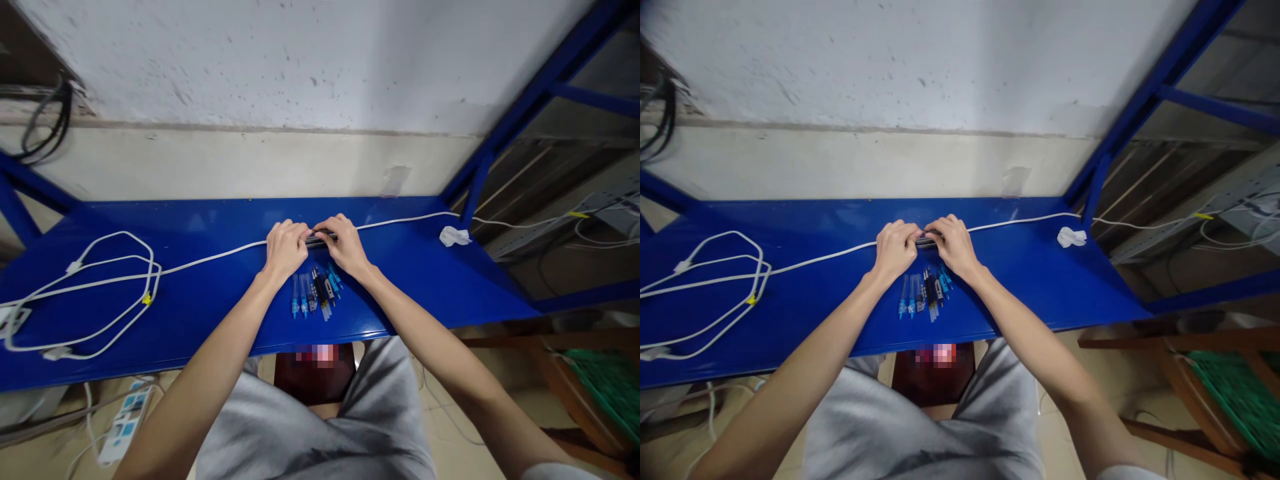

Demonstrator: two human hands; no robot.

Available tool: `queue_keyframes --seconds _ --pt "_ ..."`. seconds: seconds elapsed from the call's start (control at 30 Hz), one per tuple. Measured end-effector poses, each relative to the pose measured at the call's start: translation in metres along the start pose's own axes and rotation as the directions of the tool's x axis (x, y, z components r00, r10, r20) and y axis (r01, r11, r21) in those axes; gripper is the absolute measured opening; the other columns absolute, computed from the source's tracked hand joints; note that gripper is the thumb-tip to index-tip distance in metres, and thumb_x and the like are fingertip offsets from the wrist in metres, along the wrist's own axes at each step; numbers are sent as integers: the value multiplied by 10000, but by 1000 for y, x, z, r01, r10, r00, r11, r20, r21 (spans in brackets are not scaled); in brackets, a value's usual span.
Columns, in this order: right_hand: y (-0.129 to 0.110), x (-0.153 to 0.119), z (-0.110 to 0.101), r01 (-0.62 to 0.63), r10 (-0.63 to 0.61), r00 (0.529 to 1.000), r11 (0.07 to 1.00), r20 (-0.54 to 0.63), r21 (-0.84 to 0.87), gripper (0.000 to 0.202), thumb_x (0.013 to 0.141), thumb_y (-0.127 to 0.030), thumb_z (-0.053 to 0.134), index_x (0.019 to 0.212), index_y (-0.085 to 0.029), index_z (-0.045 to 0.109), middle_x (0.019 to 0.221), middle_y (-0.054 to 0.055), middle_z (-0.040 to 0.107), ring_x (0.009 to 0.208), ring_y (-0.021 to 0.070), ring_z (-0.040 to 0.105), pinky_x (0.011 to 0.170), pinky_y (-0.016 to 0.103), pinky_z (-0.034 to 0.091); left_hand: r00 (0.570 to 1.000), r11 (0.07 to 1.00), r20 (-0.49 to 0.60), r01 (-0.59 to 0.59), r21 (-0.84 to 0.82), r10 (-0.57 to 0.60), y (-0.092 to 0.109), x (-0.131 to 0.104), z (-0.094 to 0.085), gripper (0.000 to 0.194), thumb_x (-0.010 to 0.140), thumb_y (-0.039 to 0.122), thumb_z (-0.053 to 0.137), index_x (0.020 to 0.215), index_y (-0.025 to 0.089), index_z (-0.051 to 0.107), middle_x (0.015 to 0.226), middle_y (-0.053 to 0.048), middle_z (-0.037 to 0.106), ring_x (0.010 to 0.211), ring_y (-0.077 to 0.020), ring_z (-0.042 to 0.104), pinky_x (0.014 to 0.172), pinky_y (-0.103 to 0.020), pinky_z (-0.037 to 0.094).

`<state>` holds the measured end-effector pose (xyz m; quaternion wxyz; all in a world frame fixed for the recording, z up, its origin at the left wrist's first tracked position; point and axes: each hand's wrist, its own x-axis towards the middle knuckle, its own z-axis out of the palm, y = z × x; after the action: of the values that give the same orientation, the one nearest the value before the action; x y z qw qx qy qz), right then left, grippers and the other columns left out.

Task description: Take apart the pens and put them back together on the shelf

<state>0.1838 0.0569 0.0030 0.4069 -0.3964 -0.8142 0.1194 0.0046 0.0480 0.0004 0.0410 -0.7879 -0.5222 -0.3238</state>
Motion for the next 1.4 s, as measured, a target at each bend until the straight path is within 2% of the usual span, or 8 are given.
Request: queue_keyframes --seconds 0.2,0.33,0.53,0.67,0.87,1.13,1.4 --pt "-2 0 -2 -32 36 995 998 -95 45 100 936 -161 602 917 -227 674 979 60 711 976 266 573 896 426 433 998 998 -20 61 -13 -62 0 -1 -2 308 982 215 473 694 220 584 717 -56 644 771 -246 586 708 -368 362" --pt "-1 0 -3 -40 41 994 999 -100 12 135 908 -112 586 924 -229 653 988 64 716 1019 272 584 913 429 434 999 999 -22 47 -20 -47 0 0 -2 314 1013 268 473 736 217 613 736 -51 653 803 -239 588 724 -362 374" --pt "3 -1 -4 -49 47 997 998 -60 -38 180 921 -100 506 969 -226 624 990 80 683 997 274 573 882 410 440 999 998 -20 26 -49 -27 0 1 0 312 989 491 566 860 228 674 759 -42 682 867 -253 582 777 -377 398" --pt "4 -2 -2 -28 27 999 998 -21 -64 212 942 -103 475 1023 -227 626 1034 77 684 994 271 564 879 409 426 1000 998 -20 17 -55 -18 -2 1 1 315 1003 478 546 899 235 716 840 -56 737 935 -267 591 824 -408 411" --pt "4 -1 1 -1 3 1000 997 26 -75 236 971 -110 468 1057 -228 654 1077 84 677 1026 272 557 888 413 418 1000 995 -29 -3 -101 0 -5 0 3 311 1032 427 495 1083 256 750 1010 -64 765 1019 -261 610 889 -434 415" --pt "7 -1 2 -15 17 999 997 27 -79 124 1018 -263 552 1054 -232 666 1037 79 671 998 266 563 875 404 414 998 997 22 -51 -57 52 -5 -1 3 307 1053 331 429 1134 259 716 1029 -71 733 1020 -276 591 859 -420 417" --pt "8 0 1 -23 28 999 993 39 -115 135 1024 -245 542 974 -215 663 972 76 663 942 256 533 838 380 391 998 999 49 -49 -21 50 0 -1 1 296 1047 378 448 1000 239 705 938 -67 694 983 -277 575 863 -414 419"
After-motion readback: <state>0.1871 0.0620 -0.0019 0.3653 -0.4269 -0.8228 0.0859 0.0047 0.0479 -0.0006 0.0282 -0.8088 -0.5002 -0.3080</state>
